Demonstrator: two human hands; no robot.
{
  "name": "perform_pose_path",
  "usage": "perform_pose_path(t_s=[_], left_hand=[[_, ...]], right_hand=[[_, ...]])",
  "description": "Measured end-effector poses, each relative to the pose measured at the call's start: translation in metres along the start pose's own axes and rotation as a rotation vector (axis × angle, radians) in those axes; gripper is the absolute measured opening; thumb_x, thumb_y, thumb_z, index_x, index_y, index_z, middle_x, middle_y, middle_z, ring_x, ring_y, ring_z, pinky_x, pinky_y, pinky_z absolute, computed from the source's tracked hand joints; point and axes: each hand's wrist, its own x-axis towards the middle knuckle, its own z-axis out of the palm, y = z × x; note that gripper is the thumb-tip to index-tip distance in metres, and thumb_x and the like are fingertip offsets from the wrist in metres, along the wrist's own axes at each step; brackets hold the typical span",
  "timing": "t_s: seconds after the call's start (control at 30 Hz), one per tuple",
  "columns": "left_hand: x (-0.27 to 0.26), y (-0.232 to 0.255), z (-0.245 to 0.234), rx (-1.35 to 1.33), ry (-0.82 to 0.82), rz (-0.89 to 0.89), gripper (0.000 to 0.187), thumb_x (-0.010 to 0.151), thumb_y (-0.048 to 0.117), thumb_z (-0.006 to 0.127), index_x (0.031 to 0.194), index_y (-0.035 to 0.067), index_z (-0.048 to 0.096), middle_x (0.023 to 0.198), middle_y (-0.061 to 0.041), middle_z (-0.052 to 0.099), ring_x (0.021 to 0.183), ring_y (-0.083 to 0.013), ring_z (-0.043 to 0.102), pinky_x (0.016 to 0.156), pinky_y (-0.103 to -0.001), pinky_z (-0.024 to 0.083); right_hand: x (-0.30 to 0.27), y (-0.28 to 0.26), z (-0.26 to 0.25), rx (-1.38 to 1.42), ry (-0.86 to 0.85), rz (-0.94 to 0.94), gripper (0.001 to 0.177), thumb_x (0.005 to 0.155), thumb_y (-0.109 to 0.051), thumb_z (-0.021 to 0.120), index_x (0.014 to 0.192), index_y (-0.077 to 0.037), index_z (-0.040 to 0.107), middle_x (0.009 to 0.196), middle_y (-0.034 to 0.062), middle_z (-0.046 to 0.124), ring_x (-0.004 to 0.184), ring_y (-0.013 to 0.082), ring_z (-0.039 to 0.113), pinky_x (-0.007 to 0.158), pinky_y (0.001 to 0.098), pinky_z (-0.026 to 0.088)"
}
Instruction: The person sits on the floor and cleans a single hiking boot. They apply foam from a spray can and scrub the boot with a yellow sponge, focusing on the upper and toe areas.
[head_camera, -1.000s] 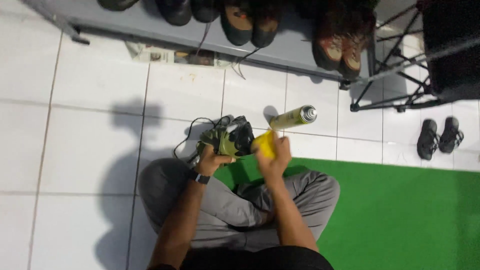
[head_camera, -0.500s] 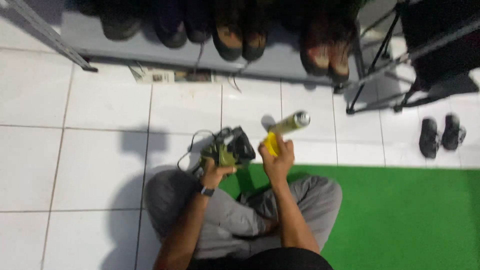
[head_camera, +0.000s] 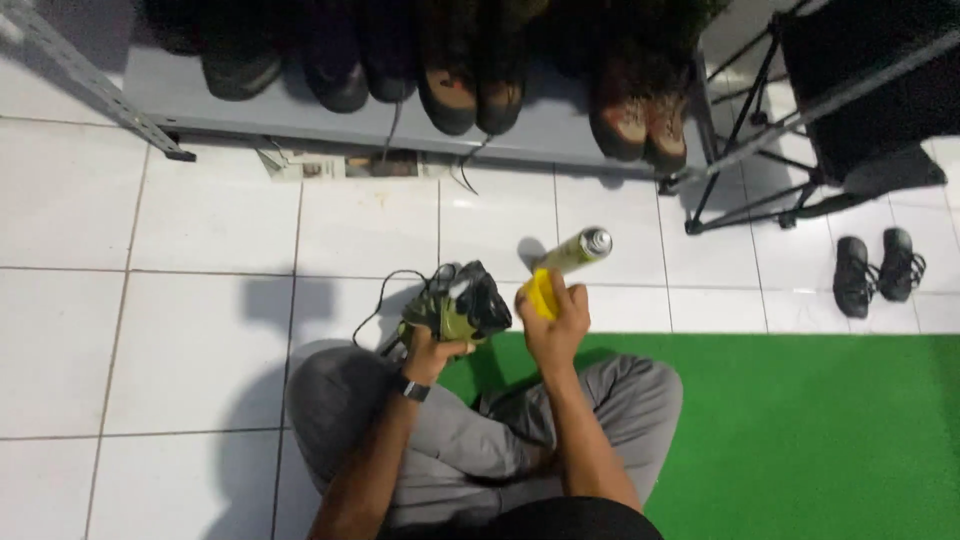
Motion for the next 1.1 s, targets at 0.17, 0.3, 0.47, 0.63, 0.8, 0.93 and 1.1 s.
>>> perform_pose_path(t_s=[0.17, 0.3, 0.47, 0.63, 0.8, 0.93, 1.1], left_hand=[[-0.013, -0.022, -0.014, 0.074, 0.082, -0.13, 0.049, 0.053, 0.004, 0.092, 0.101, 0.002, 0.081, 0.097, -0.012, 0.079, 0.085, -0.0295, 0.071, 0.073, -0.047, 0.051], [-0.002, -0.007, 0.002, -0.073, 0.158, 0.015, 0.044, 0.049, -0.003, 0.091, 0.091, -0.004, 0.08, 0.088, -0.016, 0.077, 0.082, -0.0318, 0.069, 0.081, -0.055, 0.047], [0.02, -0.076, -0.026, -0.006, 0.093, 0.013, 0.05, 0.055, 0.001, 0.09, 0.103, -0.004, 0.078, 0.095, -0.016, 0.077, 0.091, -0.0312, 0.069, 0.09, -0.054, 0.048], [-0.035, 0.056, 0.039, -0.061, 0.266, -0.165, 0.044, 0.054, 0.002, 0.086, 0.097, -0.003, 0.078, 0.089, -0.012, 0.072, 0.081, -0.0245, 0.064, 0.071, -0.052, 0.053], [0.02, 0.024, 0.047, -0.35, 0.535, -0.229, 0.068, 0.056, -0.007, 0.086, 0.119, -0.009, 0.059, 0.104, -0.021, 0.058, 0.089, -0.0271, 0.054, 0.083, -0.049, 0.045], [-0.004, -0.029, 0.027, -0.475, 0.676, -0.291, 0.1, 0.057, -0.021, 0.084, 0.144, -0.01, 0.035, 0.119, -0.027, 0.04, 0.103, -0.0239, 0.046, 0.097, -0.043, 0.041], [0.031, 0.007, 0.037, -0.6, 0.608, -0.3, 0.033, 0.053, -0.011, 0.07, 0.082, 0.003, 0.061, 0.076, -0.007, 0.051, 0.073, -0.0254, 0.055, 0.076, -0.047, 0.045]], right_hand=[[-0.03, 0.0, 0.002, 0.078, -0.011, 0.107, 0.056, 0.068, -0.01, 0.093, 0.119, 0.002, 0.072, 0.08, 0.0132, 0.048, 0.064, 0.0277, 0.056, 0.062, 0.0335, 0.047], [-0.017, -0.032, -0.006, 0.086, -0.011, 0.068, 0.063, 0.064, -0.023, 0.097, 0.122, -0.007, 0.077, 0.082, 0.0072, 0.052, 0.063, 0.0243, 0.057, 0.06, 0.0314, 0.048], [-0.039, 0.004, 0.01, 0.085, 0.078, 0.14, 0.054, 0.076, -0.011, 0.09, 0.124, 0.003, 0.07, 0.086, 0.0147, 0.054, 0.07, 0.0291, 0.058, 0.066, 0.0388, 0.048], [-0.075, -0.02, 0.022, 0.094, 0.123, 0.166, 0.068, 0.071, -0.029, 0.096, 0.124, 0.001, 0.068, 0.109, 0.0191, 0.068, 0.096, 0.0331, 0.067, 0.098, 0.0415, 0.043], [-0.105, 0.001, 0.036, 0.235, 0.199, 0.331, 0.063, 0.081, -0.013, 0.086, 0.131, 0.003, 0.051, 0.12, 0.0194, 0.057, 0.11, 0.0327, 0.059, 0.105, 0.0447, 0.038], [-0.134, 0.026, 0.066, 0.083, 0.221, 0.056, 0.084, 0.079, -0.021, 0.092, 0.141, 0.009, 0.043, 0.132, 0.0279, 0.045, 0.128, 0.0445, 0.049, 0.112, 0.0517, 0.033], [-0.099, -0.004, 0.046, 0.307, 0.112, 0.348, 0.065, 0.076, -0.018, 0.091, 0.125, -0.006, 0.051, 0.113, 0.0122, 0.052, 0.103, 0.0269, 0.055, 0.103, 0.0418, 0.034]])
